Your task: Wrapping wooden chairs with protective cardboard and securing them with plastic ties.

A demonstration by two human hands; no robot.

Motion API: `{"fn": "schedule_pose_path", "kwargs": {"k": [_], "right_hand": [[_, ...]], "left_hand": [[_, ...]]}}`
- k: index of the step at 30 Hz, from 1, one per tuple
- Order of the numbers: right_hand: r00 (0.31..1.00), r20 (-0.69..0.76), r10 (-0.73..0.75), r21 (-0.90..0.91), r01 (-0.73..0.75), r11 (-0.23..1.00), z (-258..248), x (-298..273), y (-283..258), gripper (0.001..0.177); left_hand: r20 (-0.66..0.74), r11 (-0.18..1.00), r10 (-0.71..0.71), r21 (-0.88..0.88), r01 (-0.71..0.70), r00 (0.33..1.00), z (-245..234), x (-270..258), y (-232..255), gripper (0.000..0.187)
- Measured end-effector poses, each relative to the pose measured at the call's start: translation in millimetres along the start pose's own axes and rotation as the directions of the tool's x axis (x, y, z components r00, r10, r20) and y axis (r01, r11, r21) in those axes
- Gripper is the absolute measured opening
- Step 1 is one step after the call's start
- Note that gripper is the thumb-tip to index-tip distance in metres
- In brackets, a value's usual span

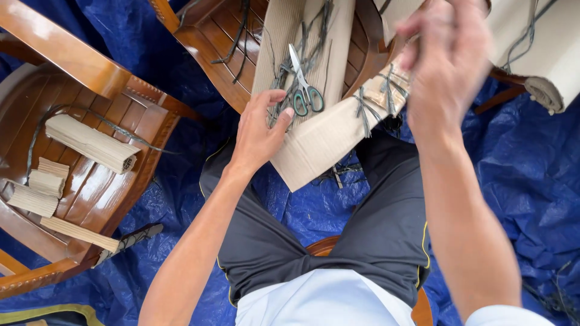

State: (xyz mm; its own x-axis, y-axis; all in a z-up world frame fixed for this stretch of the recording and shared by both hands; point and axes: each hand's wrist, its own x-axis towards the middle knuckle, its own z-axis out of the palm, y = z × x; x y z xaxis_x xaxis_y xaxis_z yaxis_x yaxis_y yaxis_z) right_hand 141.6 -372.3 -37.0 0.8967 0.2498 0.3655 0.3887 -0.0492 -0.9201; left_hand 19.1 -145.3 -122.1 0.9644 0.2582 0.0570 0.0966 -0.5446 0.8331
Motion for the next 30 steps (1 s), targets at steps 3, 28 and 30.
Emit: {"fn": "schedule_pose_path", "kwargs": {"k": [3, 28, 30], "right_hand": [[0.949, -0.313, 0.021, 0.143, 0.025, 0.989, -33, -64, 16, 0.013], [0.697, 0.160, 0.699, 0.627, -0.619, 0.473, 29, -134, 109, 0.019], [0.698, 0.290, 0.655, 0.727, -0.606, 0.324, 24, -132, 105, 0.020]], "left_hand": [[0.088, 0.998, -0.039, -0.045, 0.043, 0.995, 1, 0, 27, 0.046], [0.065, 0.918, 0.234, 0.314, -0.243, 0.970, 71, -16, 53, 0.074], [0.055, 0.920, 0.231, 0.313, -0.237, 0.971, 69, -15, 53, 0.075]]}}
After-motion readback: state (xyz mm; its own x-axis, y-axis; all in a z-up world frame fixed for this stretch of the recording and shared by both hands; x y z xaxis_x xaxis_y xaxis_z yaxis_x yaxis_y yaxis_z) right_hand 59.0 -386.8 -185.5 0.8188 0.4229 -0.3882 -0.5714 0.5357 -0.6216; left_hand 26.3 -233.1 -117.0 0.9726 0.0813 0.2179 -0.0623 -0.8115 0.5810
